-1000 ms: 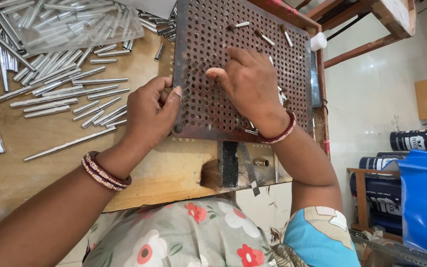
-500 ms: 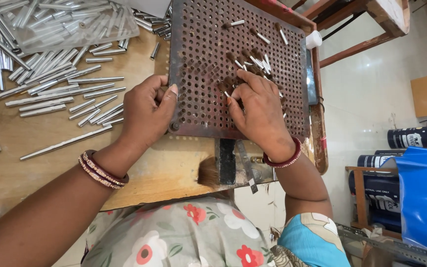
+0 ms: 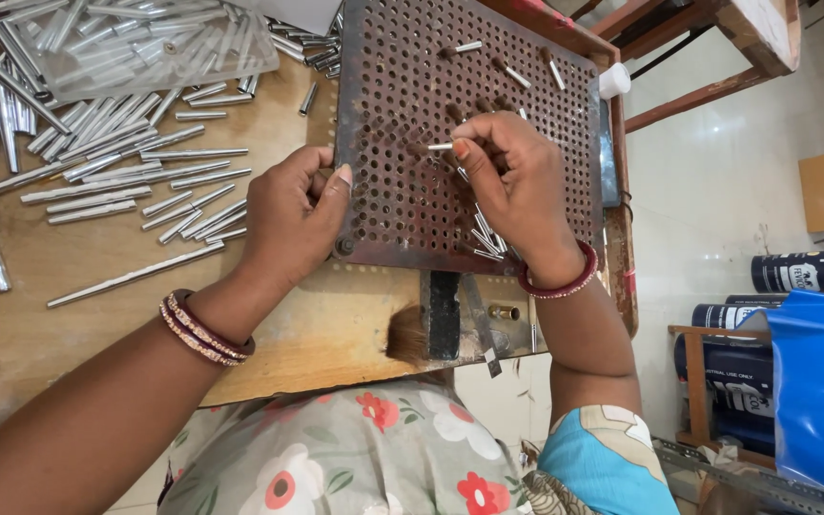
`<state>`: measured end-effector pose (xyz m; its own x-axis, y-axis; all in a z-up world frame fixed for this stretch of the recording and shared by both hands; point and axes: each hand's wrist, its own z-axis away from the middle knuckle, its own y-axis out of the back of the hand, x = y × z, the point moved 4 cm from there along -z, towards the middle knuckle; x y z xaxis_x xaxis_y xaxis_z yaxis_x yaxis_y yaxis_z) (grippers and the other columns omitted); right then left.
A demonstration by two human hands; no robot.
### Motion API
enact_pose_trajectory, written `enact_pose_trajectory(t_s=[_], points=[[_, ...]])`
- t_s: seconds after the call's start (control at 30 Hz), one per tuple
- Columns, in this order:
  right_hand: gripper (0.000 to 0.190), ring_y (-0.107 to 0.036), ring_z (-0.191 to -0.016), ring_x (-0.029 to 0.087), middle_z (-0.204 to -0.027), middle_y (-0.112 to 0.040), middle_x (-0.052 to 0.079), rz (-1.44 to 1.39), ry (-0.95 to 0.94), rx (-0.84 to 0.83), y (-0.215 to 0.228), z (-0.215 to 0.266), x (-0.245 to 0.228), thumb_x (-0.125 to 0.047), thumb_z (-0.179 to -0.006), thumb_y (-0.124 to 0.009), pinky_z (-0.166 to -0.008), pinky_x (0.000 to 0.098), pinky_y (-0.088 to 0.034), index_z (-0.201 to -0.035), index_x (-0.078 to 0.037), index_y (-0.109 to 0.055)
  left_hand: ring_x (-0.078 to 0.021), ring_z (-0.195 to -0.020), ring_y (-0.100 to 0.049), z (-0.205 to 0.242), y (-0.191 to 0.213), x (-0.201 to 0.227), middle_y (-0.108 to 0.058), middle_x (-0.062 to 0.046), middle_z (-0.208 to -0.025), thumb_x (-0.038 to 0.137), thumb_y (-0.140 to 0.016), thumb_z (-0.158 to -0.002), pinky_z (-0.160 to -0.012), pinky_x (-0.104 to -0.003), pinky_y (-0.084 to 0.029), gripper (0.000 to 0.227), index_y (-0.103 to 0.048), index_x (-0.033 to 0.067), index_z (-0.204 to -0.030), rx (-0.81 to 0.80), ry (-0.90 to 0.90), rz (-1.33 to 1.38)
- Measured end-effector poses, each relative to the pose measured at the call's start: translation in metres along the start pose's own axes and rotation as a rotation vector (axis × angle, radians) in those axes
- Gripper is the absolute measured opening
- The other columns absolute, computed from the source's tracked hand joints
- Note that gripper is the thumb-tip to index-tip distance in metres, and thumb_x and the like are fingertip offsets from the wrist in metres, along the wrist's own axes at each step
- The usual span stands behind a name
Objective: The person inserts small metal pins into the holes of a perforated metal plate. They pick up pins from a pile on the table and place them into the holes one by one.
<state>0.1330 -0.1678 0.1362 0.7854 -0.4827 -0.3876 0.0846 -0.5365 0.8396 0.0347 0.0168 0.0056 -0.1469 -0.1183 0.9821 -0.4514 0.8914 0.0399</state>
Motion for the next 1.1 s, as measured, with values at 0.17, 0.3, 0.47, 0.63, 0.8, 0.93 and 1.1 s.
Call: enact_pose_trajectory(t_s=[0.17,0.3,0.47,0.63,0.8,0.93,1.1], points=[[0.016,-0.069,-0.079,0.020,-0.091,-0.071,0.010,0.004,0.051,-0.021,-0.006,-0.004,0.001,-0.017,-0.105,-0.071,-0.071,0.0307,-0.052,-0.102,-0.002,-0.071,-0.0054,-0.054,-0.047,0.000,0.001,0.002,-0.057,0.000,-0.061,0.016,-0.069,-0.099,-0.052,-0.025,-0.040,0.016,-0.072,0.0023,-0.105,0.004,0.002,-0.008],[0.015,-0.071,-0.084,0.025,-0.094,-0.072,0.012,0.061,0.127,-0.036,-0.008,-0.006,0.001,-0.015,-0.105,-0.072,-0.076,0.0344,-0.055,-0.103,-0.001,-0.071,-0.0052,-0.053,-0.048,-0.001,0.001,0.004,-0.058,0.000,-0.060,0.016,-0.068,-0.099,-0.051,-0.025,-0.040,0.015,-0.072,0.0025,-0.104,-0.003,0.010,-0.013],[0.031,-0.067,-0.072,0.028,-0.081,-0.068,0.012,0.285,0.134,-0.034,-0.017,-0.014,-0.006,-0.029,-0.101,-0.076,-0.063,0.0390,-0.051,-0.089,-0.002,-0.070,-0.0043,-0.054,-0.049,-0.001,0.002,0.006,-0.059,0.001,-0.061,0.016,-0.067,-0.100,-0.052,-0.025,-0.041,0.016,-0.072,0.0021,-0.105,-0.020,0.014,0.003],[0.045,-0.063,-0.067,0.030,-0.076,-0.063,0.012,0.508,0.263,-0.035,-0.037,-0.021,-0.005,-0.041,-0.099,-0.077,-0.060,0.0418,-0.050,-0.078,-0.004,-0.064,-0.0050,-0.053,-0.048,-0.001,0.001,0.007,-0.059,0.000,-0.061,0.016,-0.068,-0.099,-0.051,-0.025,-0.041,0.016,-0.072,0.0013,-0.104,-0.017,0.016,-0.019],[0.021,-0.068,-0.085,0.030,-0.097,-0.070,0.012,0.343,0.210,-0.006,0.003,-0.008,-0.027,-0.023,-0.106,-0.073,-0.075,0.0404,-0.053,-0.100,-0.003,-0.073,-0.0044,-0.054,-0.048,-0.001,0.000,0.004,-0.059,0.000,-0.062,0.015,-0.069,-0.099,-0.052,-0.025,-0.041,0.015,-0.072,0.0009,-0.105,-0.006,0.007,-0.026],[0.015,-0.069,-0.085,0.031,-0.096,-0.070,0.012,0.309,0.060,-0.145,0.032,0.036,-0.024,-0.018,-0.104,-0.073,-0.075,0.0408,-0.053,-0.101,-0.003,-0.073,-0.0038,-0.058,-0.046,0.001,0.001,0.001,-0.059,0.000,-0.064,0.014,-0.069,-0.101,-0.053,-0.025,-0.040,0.014,-0.071,0.0004,-0.106,-0.015,0.000,0.020],[0.015,-0.066,-0.089,0.035,-0.093,-0.066,0.013,0.360,-0.029,-0.250,0.026,0.079,-0.021,-0.016,-0.091,-0.076,-0.080,0.0446,-0.052,-0.098,-0.003,-0.072,-0.0022,-0.058,-0.047,0.000,0.001,0.005,-0.059,0.003,-0.065,0.013,-0.068,-0.101,-0.054,-0.023,-0.040,0.015,-0.071,-0.0004,-0.109,-0.019,-0.020,-0.020]])
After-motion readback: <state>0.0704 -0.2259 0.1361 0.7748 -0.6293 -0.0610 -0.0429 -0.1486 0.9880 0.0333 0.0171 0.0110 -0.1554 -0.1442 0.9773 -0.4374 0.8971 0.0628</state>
